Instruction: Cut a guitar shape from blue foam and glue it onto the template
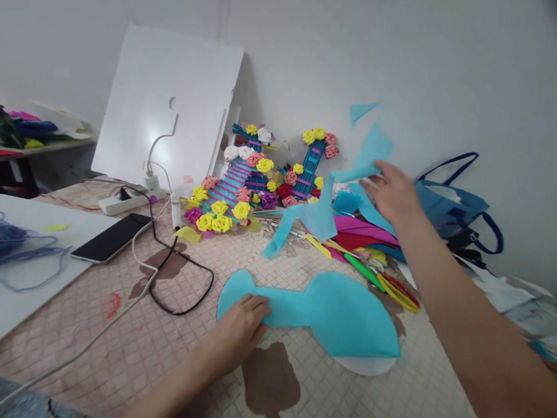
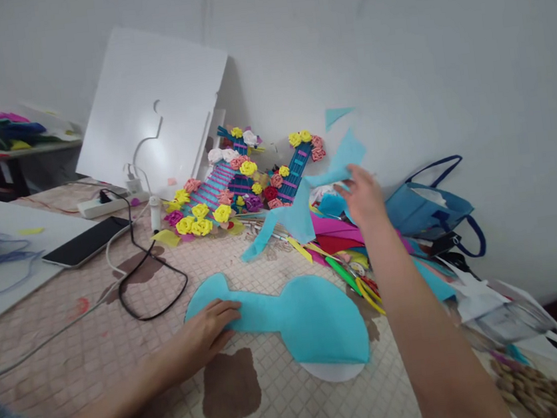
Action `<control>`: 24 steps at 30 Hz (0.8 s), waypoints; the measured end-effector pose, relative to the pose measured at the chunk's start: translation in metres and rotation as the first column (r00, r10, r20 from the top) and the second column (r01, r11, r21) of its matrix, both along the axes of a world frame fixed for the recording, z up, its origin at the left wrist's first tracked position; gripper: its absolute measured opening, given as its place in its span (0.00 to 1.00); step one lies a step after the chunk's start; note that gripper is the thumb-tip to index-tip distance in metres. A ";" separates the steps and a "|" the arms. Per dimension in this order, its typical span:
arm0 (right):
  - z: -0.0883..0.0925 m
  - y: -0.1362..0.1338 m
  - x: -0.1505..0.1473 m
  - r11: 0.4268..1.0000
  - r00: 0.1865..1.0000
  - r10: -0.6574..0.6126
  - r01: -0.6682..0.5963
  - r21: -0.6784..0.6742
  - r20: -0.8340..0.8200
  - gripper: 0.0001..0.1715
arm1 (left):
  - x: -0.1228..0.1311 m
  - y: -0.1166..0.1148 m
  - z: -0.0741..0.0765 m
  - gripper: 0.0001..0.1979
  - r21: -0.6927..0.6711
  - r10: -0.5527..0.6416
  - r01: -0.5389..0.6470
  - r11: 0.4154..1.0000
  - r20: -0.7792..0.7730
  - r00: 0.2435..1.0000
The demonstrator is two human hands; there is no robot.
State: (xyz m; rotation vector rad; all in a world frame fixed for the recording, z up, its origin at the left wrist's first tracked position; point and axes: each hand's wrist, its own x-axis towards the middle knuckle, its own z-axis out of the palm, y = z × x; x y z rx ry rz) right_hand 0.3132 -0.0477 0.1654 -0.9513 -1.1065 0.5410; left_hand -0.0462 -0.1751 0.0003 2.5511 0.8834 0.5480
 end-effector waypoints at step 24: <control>-0.106 -0.044 -0.045 0.764 0.774 0.430 -0.038 -0.644 0.465 0.11 | -0.002 0.001 -0.001 0.11 0.021 -0.015 0.015 1.000 -0.007 1.000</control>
